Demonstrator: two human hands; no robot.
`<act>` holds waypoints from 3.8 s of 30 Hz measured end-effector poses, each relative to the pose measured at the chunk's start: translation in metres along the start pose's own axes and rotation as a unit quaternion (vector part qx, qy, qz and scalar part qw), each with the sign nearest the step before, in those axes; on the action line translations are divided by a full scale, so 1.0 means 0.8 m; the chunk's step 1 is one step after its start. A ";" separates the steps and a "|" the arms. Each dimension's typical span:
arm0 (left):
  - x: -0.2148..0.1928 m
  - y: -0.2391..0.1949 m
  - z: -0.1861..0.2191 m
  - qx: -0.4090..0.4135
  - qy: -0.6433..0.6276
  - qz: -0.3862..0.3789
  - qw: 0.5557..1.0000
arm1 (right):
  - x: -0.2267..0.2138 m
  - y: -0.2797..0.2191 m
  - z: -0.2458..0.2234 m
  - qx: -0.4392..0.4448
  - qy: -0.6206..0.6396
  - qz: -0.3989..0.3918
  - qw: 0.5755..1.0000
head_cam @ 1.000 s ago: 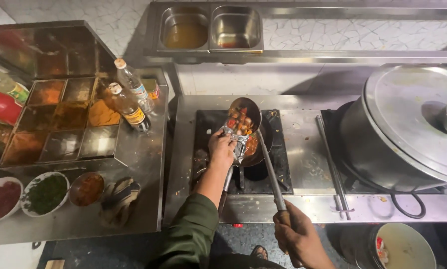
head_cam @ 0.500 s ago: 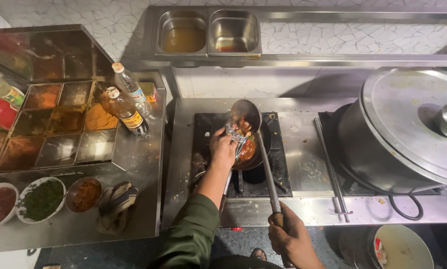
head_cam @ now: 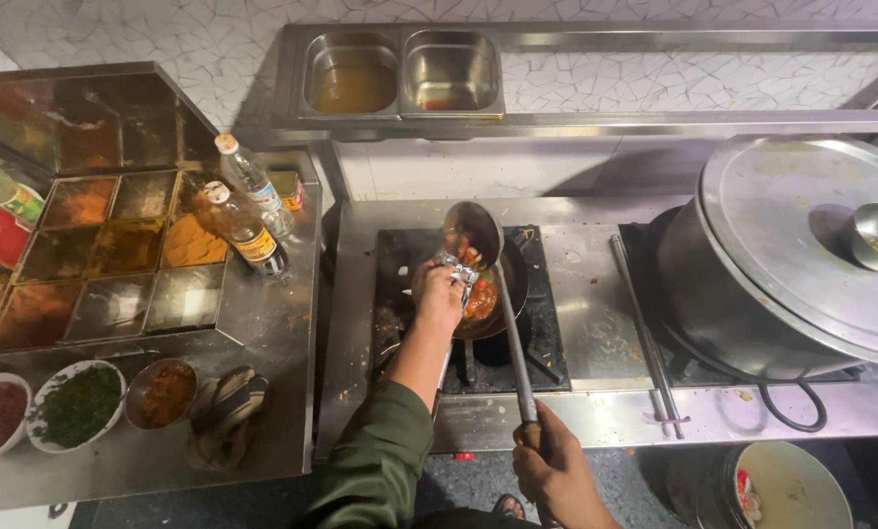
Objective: The person stirs vegetables simmering in a pan on a gas stove using a ladle, holding the pan handle with the other hand. They briefly walk to a prep table, return, add ingredients from a small foil packet into the pan, stir again, and then stand at a prep table handling a small item by hand.
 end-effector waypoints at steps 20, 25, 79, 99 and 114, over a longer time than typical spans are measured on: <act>0.107 -0.114 0.132 0.215 0.765 -0.094 0.600 | -0.043 0.011 0.014 0.022 0.252 -0.079 0.964; 0.138 -0.123 0.119 0.238 0.837 -0.187 0.455 | -0.051 0.024 0.033 0.023 0.207 -0.061 0.976; 0.123 -0.107 0.111 0.231 0.469 -0.004 0.853 | -0.033 0.014 0.061 -0.063 -0.103 0.014 0.993; -0.015 -0.134 0.271 0.259 0.552 -0.111 0.785 | -0.059 0.013 0.050 -0.016 -0.014 -0.002 1.000; -0.007 -0.208 0.242 0.327 0.863 -0.155 0.352 | -0.045 0.014 0.060 0.002 -0.075 -0.004 0.997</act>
Point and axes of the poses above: each hand's wrist, its own y-axis towards the middle knuckle, its own x-axis out of the palm, z = x × y, the point moved 7 cm from there along y, towards the middle knuckle, and after that the axes turned 12 degrees about -y, right-handed, at the moved point
